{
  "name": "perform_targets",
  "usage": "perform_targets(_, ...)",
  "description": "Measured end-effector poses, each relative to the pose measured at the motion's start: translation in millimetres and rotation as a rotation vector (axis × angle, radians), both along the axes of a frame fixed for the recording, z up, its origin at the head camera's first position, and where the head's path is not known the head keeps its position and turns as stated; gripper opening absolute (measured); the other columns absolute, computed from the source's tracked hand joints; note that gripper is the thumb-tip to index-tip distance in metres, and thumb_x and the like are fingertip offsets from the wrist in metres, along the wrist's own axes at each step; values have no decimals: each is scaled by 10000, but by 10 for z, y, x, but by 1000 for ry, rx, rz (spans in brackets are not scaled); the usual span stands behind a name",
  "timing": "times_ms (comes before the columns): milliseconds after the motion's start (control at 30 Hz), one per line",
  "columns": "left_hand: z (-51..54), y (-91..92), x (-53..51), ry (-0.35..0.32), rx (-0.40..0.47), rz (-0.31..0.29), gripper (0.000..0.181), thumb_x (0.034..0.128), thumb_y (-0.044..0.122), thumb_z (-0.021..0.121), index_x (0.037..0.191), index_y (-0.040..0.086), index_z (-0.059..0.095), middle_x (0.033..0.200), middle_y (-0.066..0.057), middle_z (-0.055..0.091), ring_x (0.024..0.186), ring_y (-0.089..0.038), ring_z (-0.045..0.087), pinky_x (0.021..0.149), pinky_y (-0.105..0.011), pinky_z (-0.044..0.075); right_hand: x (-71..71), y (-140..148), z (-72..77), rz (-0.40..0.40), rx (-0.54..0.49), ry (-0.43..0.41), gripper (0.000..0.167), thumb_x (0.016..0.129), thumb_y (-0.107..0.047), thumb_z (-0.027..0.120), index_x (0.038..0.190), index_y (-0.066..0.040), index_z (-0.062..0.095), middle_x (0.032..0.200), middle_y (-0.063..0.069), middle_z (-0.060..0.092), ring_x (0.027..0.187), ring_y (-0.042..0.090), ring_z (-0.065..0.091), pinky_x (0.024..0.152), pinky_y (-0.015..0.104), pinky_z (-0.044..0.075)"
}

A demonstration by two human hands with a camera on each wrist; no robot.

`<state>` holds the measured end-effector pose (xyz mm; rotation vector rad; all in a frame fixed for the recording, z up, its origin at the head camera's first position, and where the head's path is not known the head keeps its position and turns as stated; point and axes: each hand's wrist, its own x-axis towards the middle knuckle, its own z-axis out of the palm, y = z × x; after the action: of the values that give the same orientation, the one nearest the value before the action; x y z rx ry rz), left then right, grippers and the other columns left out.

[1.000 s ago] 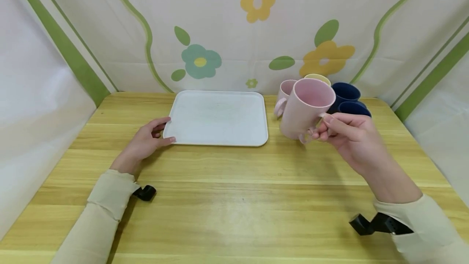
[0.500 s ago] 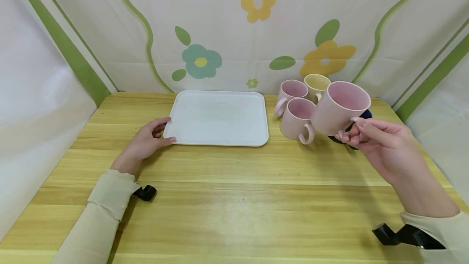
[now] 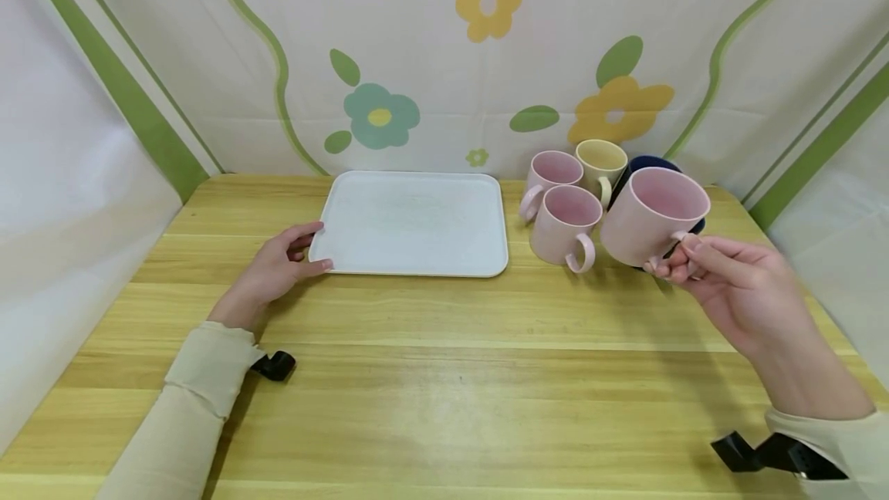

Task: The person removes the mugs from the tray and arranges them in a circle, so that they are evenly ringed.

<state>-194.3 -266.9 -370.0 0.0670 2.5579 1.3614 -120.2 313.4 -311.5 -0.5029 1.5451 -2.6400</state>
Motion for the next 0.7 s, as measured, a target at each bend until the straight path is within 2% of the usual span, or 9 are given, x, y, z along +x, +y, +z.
perform_targets(333, -12, -10, 1, 4, 4, -6, 830, 1005, 183, 750, 1686, 86, 285, 1669, -257, 369, 1470, -415, 375, 1129, -496, 356, 17, -25, -144, -17, 68, -46, 397, 1094, 124, 345, 1093, 167, 740, 846, 189, 770, 873, 298, 794, 893, 344, 635)
perform_targets(700, -10, -10, -7, 7, 0, -5, 827, 1008, 173, 744, 1687, 87, 282, 1668, -256, 374, 1467, -411, 381, 1137, -496, 355, 44, -53, -293, -27, 163, -167, 357, 1099, 65, 433, 1050, 89, 786, 828, 132, 779, 867, 257, 802, 905, 334, 635)
